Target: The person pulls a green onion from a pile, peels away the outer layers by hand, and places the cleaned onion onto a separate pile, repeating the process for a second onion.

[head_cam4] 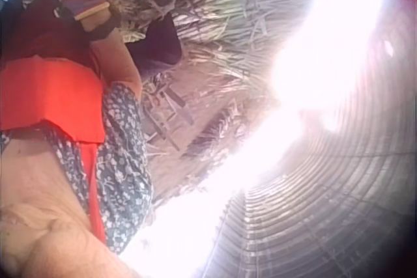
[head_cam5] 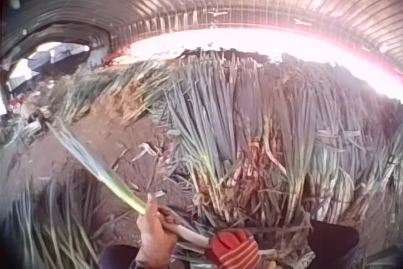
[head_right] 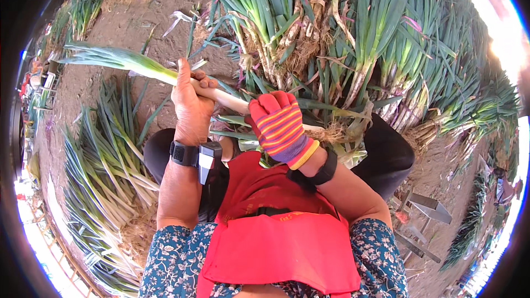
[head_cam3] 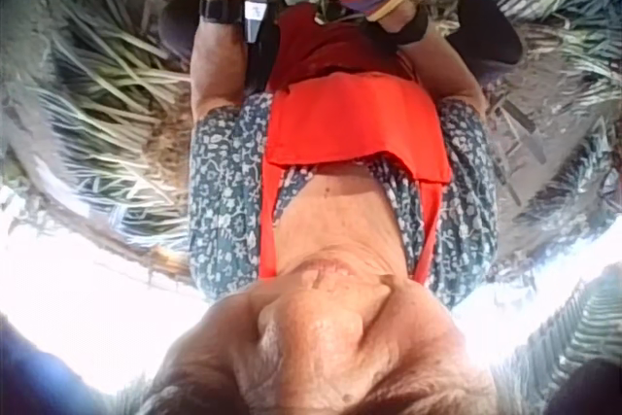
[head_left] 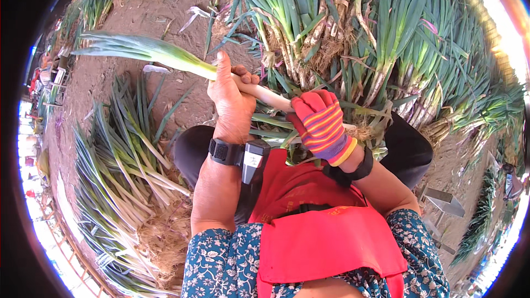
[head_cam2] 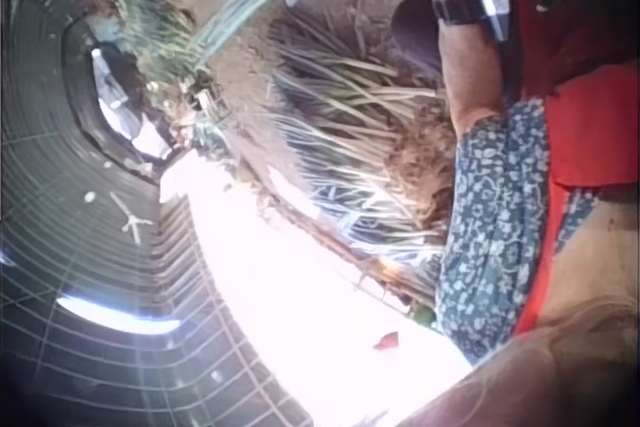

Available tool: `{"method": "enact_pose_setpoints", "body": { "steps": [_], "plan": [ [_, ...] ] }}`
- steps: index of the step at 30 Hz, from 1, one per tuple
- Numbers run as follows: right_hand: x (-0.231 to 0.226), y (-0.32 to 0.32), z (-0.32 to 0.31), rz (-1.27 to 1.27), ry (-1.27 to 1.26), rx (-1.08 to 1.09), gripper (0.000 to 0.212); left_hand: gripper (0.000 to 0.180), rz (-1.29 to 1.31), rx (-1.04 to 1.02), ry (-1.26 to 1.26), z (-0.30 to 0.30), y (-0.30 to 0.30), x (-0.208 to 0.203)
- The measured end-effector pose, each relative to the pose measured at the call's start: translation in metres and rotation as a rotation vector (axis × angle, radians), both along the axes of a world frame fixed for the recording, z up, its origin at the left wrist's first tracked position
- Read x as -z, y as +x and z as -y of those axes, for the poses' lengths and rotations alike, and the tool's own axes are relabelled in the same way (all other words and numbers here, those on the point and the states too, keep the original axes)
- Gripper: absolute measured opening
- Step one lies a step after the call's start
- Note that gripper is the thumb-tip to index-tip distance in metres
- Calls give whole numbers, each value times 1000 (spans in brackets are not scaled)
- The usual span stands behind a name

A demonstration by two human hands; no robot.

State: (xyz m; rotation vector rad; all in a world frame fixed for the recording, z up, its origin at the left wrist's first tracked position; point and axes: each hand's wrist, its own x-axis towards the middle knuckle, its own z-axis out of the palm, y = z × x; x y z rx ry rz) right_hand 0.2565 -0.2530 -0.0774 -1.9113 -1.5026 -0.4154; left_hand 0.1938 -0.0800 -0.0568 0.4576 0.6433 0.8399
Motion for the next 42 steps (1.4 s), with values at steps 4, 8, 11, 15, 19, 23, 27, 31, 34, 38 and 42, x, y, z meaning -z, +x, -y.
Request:
{"method": "enact_pose_setpoints", "body": {
  "steps": [4, 8, 11, 15, 19, 23, 27, 31, 34, 38, 42],
  "plan": [
    [-1, 12, 0, 60, -20, -29, 28, 37, -11, -30, -96, 2, 4, 3],
    [-7, 13, 1, 140, -86, -72, 21, 36, -55, -50, -54, 9, 7, -1],
    [-1, 5, 10, 239, -255, -158, 13, 36, -35, -34, 7, 15, 13, -2],
    [34, -14, 20, 355, -943, -247, 9, 40, 45, 1, 144, 14, 11, 2],
    [100, 30, 71, -231, -1108, -290, 19, 41, -24, 0, 159, 6, 8, 11],
    [205, 96, 192, -693, -1074, 68, 33, 35, -71, -15, 173, -1, 2, 1],
    [150, 120, 208, -473, -685, 445, 38, 26, -101, -100, 156, -22, -4, 6],
    [33, 95, 143, -341, 77, 496, 40, 13, -48, 1, 167, -17, -9, 21],
    [-33, 58, 103, 30, 40, 262, 52, 14, -29, 10, 105, -14, -4, 23],
    [-24, 48, 65, 36, -51, 145, 52, 14, 17, 12, 71, -13, -5, 20],
    [-7, 55, 57, 117, -39, 118, 26, 16, 34, 26, 126, -13, -10, 17]
  ]
}}
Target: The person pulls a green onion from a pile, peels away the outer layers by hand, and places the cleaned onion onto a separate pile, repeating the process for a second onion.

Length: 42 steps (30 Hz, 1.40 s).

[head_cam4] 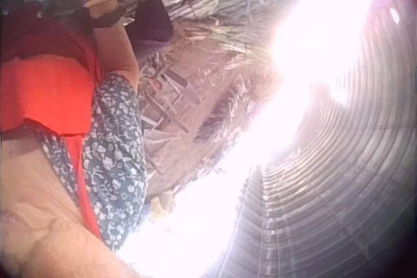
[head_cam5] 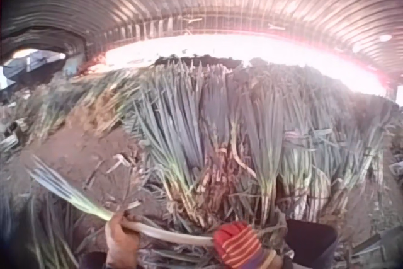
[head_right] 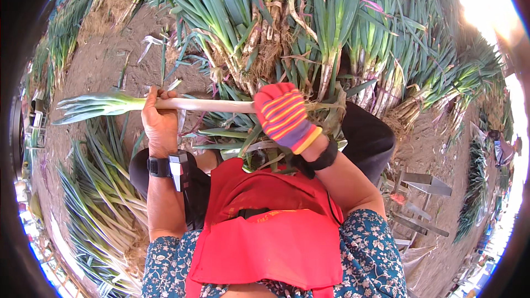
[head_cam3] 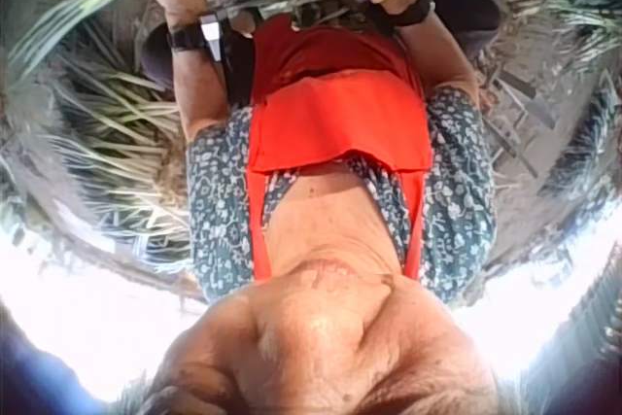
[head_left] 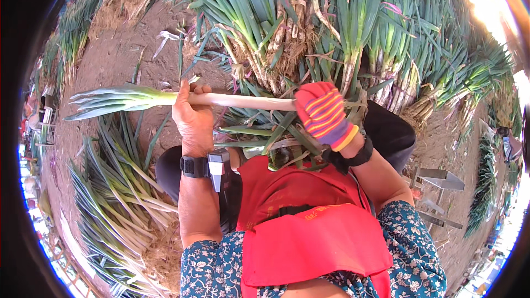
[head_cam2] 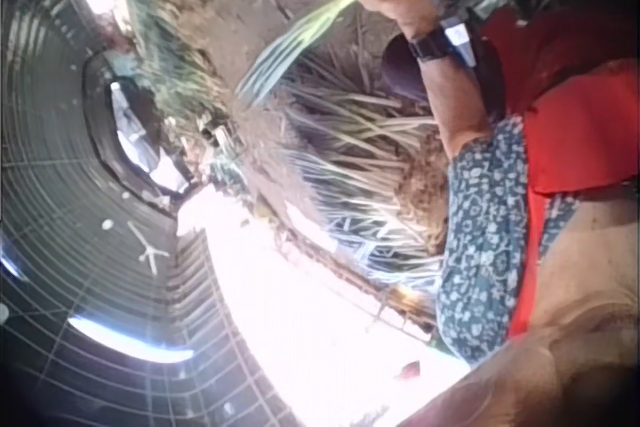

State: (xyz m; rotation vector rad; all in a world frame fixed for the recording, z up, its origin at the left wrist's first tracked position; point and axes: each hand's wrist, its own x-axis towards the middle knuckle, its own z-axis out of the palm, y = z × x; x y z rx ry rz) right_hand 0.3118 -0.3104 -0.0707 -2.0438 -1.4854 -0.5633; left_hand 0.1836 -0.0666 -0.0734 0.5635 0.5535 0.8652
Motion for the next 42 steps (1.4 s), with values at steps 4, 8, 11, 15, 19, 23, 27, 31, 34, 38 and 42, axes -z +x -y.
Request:
{"method": "enact_pose_setpoints", "body": {
  "steps": [4, 8, 11, 15, 19, 23, 27, 31, 34, 38, 42],
  "plan": [
    [14, 34, 41, 45, -181, 269, 11, 16, 10, -26, 90, -9, -11, 3],
    [113, 106, 145, -282, -210, 529, 27, 16, 16, -94, 47, -14, -7, -3],
    [85, 62, 106, -235, -446, 376, 38, 16, -36, -167, 4, -14, -13, 1],
    [55, 0, 15, -828, 12, -59, 42, 15, 54, -124, 19, -3, -6, 4],
    [13, -24, -39, -1730, 165, -281, 35, 15, 126, -76, -135, -1, -2, 5],
    [72, -10, -29, -1494, 178, -109, 19, 17, 176, -11, -114, -6, -14, 8],
    [105, 35, 51, -1891, 506, 456, 33, 20, 175, -46, 0, -13, -17, 7],
    [137, 48, 127, -400, -827, 349, 31, 23, 103, -105, 71, -8, -17, -2],
    [55, 18, 80, -317, -824, 421, 38, 24, 130, -78, 79, -14, -24, 3],
    [-24, -1, 43, -77, -115, 405, 32, 18, 118, -103, 44, -3, -14, -6],
    [-23, 16, 19, 188, -232, 152, 20, 17, 106, -78, 93, -6, -21, -2]
  ]
}}
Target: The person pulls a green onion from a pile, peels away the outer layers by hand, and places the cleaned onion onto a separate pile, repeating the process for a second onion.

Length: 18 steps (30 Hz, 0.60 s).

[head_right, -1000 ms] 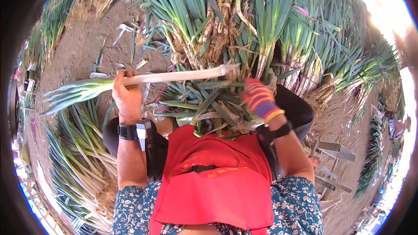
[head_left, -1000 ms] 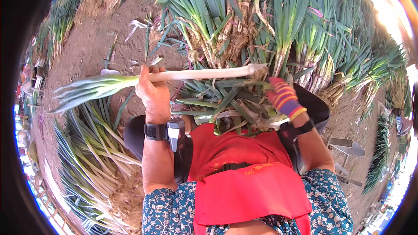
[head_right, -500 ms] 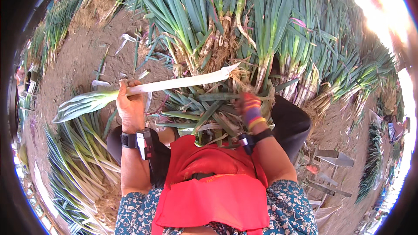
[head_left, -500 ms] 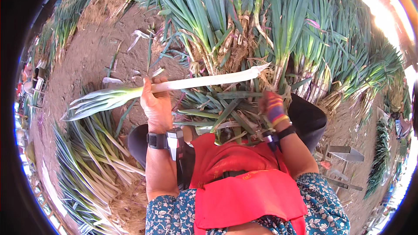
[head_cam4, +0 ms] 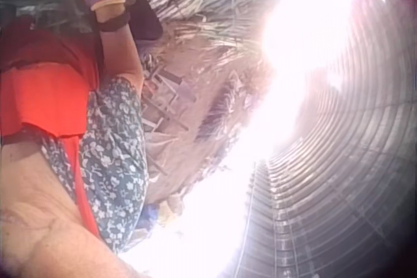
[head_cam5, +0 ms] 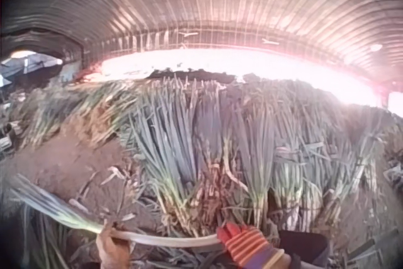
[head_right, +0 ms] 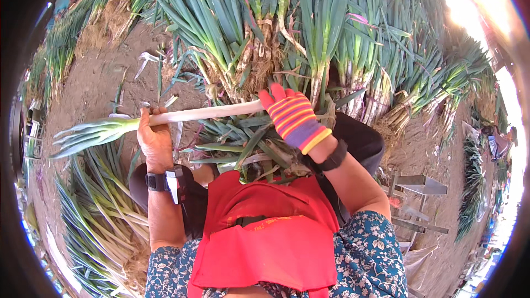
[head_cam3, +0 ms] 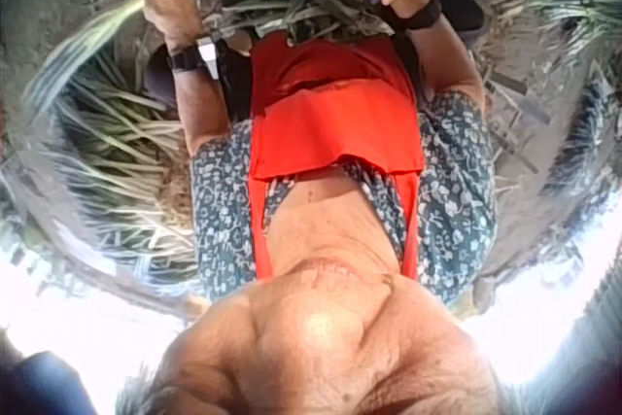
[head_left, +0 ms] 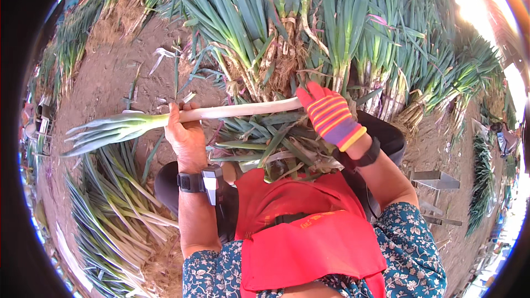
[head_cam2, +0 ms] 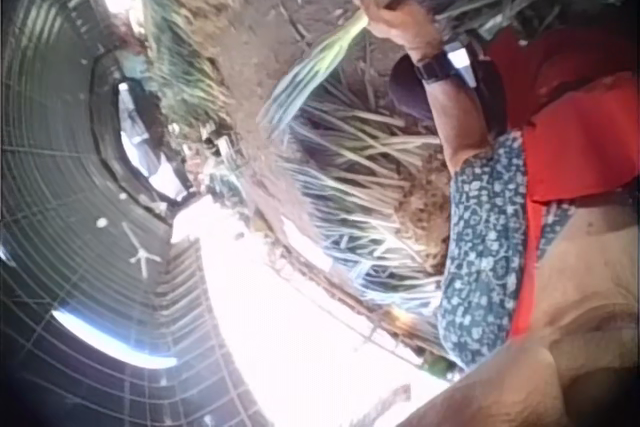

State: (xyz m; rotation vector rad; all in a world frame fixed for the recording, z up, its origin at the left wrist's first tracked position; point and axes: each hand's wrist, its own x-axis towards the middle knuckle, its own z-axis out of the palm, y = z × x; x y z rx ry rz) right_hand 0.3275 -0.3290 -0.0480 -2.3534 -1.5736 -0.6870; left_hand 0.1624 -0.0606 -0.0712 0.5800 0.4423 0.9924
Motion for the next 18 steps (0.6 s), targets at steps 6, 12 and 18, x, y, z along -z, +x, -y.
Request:
{"method": "enact_pose_setpoints", "body": {
  "steps": [6, 12, 18],
  "plan": [
    [38, 25, 15, -230, 154, -23, 10, 16, 8, 30, -53, 1, -1, 1],
    [124, 37, 87, 759, -854, 580, 26, 22, -576, -6, 715, -11, -2, 42],
    [-35, -35, 23, -103, -84, 60, 27, 36, -768, -208, 1277, -7, 18, 48]
  ]
}}
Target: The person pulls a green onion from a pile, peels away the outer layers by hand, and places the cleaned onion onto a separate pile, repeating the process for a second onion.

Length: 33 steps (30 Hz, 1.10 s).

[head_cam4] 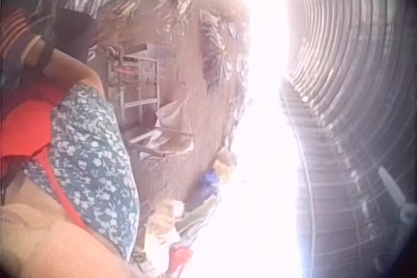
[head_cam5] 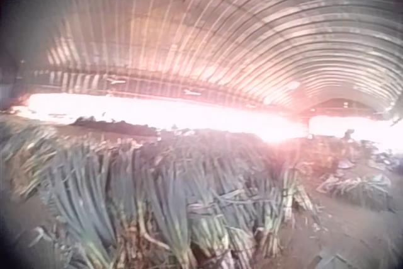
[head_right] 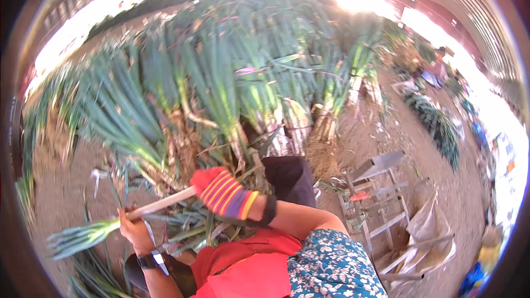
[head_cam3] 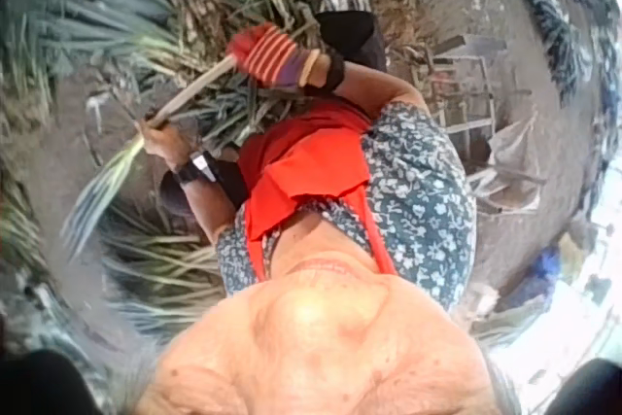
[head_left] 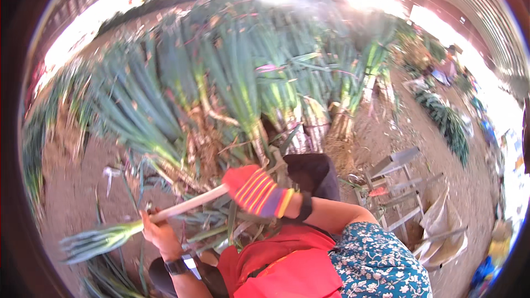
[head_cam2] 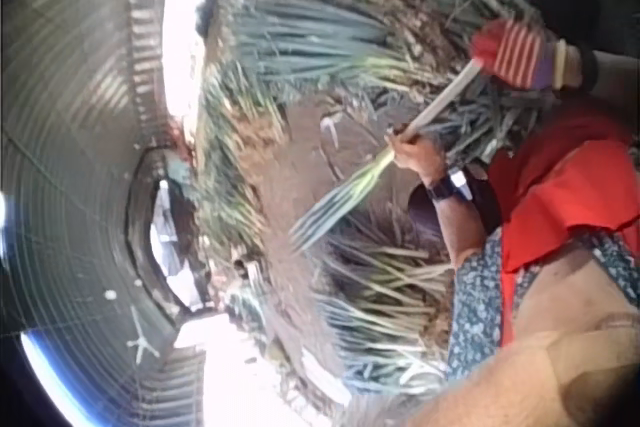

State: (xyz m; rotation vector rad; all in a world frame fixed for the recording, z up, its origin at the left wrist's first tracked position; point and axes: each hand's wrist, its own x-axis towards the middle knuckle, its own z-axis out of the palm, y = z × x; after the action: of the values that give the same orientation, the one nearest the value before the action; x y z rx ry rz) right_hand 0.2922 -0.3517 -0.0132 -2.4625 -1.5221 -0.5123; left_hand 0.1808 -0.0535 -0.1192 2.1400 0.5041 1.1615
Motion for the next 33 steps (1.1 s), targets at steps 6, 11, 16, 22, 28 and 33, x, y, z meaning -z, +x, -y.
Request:
{"method": "enact_pose_setpoints", "body": {
  "steps": [6, 11, 16, 22, 28, 33],
  "plan": [
    [60, 14, 32, 256, 93, 112, 37, 29, 236, 357, -887, 36, 43, 4],
    [57, 0, 58, 152, 79, 198, 39, 31, 67, 800, -1514, 80, 61, -19],
    [58, -11, 72, 118, 23, 299, 35, 27, 30, 903, -1494, 126, 69, -20],
    [56, -9, 102, -142, -99, 306, 22, 20, 16, 894, -1479, 153, 63, -16],
    [70, -18, 88, -244, -108, 180, 17, 20, -25, 830, -1405, 141, 43, -21],
    [94, -20, 73, -174, -60, 169, 21, 18, -23, 778, -1323, 139, 29, -39]
  ]
}}
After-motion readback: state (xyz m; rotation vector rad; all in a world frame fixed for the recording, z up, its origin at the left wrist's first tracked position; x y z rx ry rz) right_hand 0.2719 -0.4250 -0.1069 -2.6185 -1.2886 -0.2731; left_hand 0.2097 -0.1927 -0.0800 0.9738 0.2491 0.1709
